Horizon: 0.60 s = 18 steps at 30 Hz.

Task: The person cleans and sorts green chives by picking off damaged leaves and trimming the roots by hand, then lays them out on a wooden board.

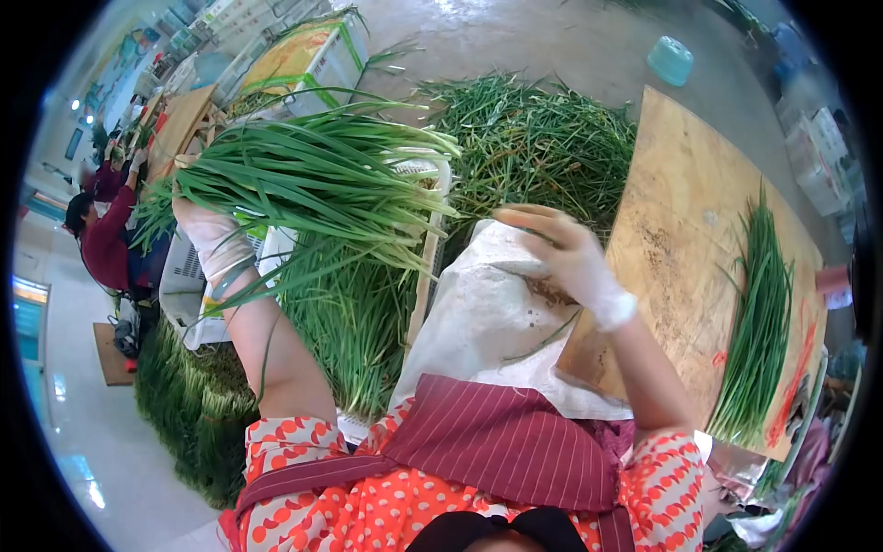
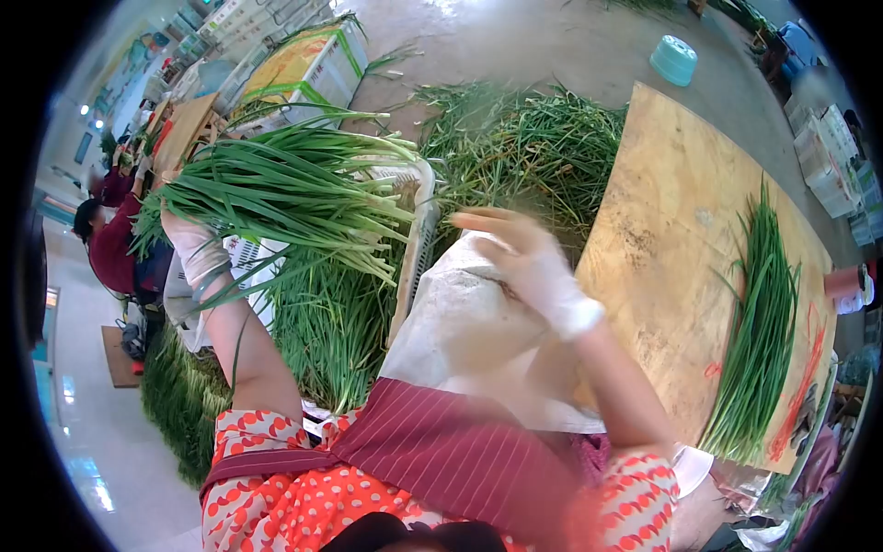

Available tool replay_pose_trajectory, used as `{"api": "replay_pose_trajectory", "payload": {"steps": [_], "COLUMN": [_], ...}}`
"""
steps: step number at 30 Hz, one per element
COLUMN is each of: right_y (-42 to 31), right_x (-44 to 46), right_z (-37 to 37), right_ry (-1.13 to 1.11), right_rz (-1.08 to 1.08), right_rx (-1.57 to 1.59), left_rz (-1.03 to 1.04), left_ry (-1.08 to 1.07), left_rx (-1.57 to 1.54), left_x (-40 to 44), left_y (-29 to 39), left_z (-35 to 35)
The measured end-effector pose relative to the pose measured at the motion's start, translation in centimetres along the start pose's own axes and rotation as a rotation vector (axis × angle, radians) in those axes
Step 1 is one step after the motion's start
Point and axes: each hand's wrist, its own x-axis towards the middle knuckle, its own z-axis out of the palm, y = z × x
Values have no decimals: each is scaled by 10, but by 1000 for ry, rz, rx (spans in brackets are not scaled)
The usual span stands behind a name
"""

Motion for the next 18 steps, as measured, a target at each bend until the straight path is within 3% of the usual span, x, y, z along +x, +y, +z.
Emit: {"api": "replay_pose_trajectory", "payload": {"steps": [1, 3, 7, 9, 10, 11, 13, 15, 18], "right_y": [0, -11, -17, -11, -12, -15, -18, -19, -12], "right_x": [16, 48, 79, 87, 85, 82, 77, 78, 86], "right_z": [19, 47, 64, 70, 69, 67, 65, 65, 76], "right_ry": [-16, -14, -118, -167, -154, -156, -127, -95, -16], "right_rz": [-48, 101, 252, 199, 169, 173, 216, 216, 287], "right_rx": [132, 495, 859, 1010, 965, 961, 982, 989, 895], "left_rz": [3, 63, 101, -61, 39, 37, -167, -126, -416], "left_ry": [-4, 89, 96, 49, 107, 111, -19, 62, -27], "left_rx": [0, 263, 436, -56, 189, 187, -146, -55, -837], "left_x": [-3, -15, -17, -14, -10, -6, -4, -3, -9], "left_y": [0, 0, -5, -6, -12, -11, -8, -11, -3], "left_z": [7, 24, 18, 7, 2, -5, -6, -1, 18]}}
